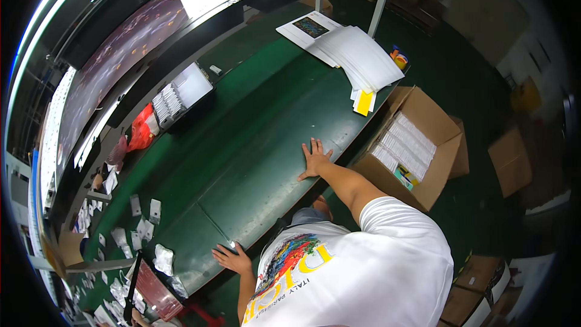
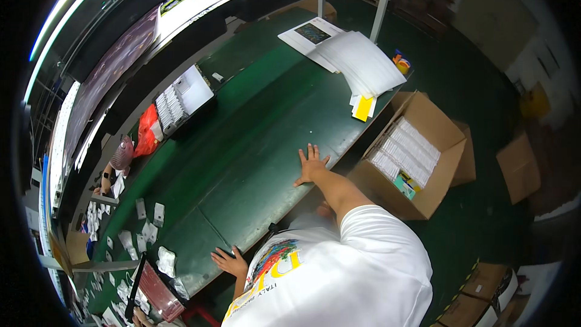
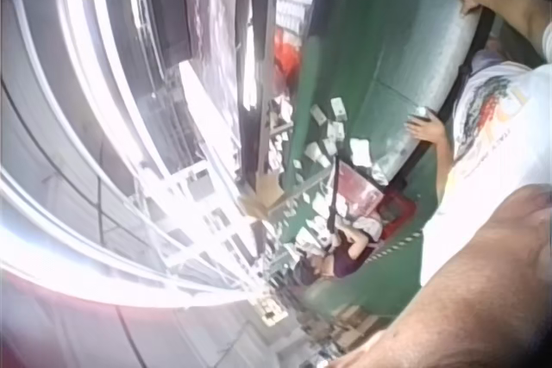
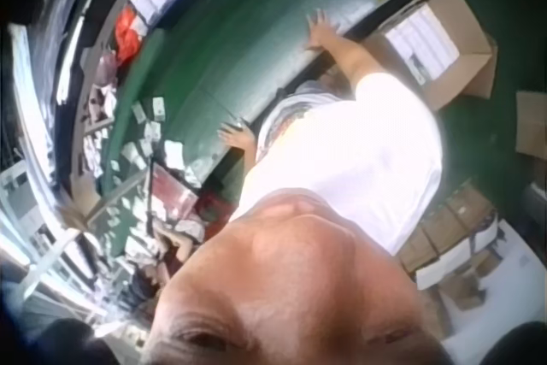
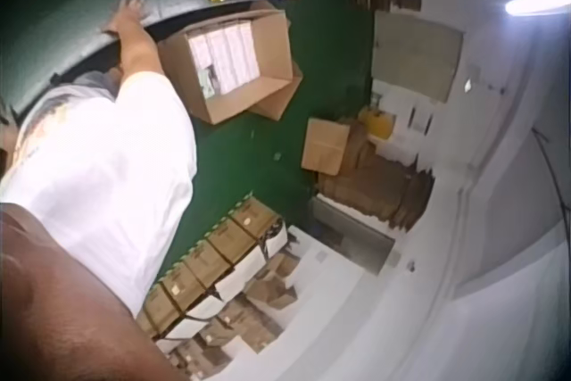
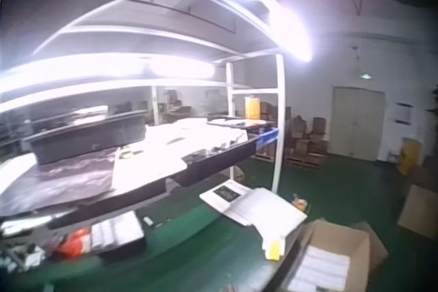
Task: The person gathers plastic-wrapped packets from a conveyor belt, stacks them by hand, handles packaging inserts, and places the packets into a cardboard box.
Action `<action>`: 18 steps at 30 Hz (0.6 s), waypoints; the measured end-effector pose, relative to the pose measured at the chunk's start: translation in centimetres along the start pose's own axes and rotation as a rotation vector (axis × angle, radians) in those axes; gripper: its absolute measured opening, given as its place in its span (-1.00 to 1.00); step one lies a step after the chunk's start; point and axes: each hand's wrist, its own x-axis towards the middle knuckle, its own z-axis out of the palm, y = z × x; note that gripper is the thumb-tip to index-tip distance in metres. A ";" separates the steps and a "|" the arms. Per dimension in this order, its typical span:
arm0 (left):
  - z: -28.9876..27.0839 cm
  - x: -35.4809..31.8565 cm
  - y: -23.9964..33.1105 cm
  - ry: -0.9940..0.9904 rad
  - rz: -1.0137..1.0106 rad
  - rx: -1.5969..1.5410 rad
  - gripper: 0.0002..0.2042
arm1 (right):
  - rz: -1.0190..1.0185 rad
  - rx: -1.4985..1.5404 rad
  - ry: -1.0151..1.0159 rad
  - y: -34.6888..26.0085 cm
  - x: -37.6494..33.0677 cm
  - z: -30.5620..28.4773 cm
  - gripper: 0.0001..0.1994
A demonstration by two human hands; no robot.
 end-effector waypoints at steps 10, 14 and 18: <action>-0.7 -0.4 0.3 -0.017 0.019 -0.026 -0.21 | 0.006 -0.040 -0.012 -0.3 -0.3 -0.3 0.39; -0.5 -0.4 0.1 -0.008 0.024 -0.023 -0.21 | 0.004 -0.043 -0.016 -0.4 -0.3 -0.3 0.39; -0.8 -0.4 0.4 -0.005 0.024 -0.042 -0.21 | 0.014 -0.054 -0.008 -0.4 -0.4 -0.4 0.38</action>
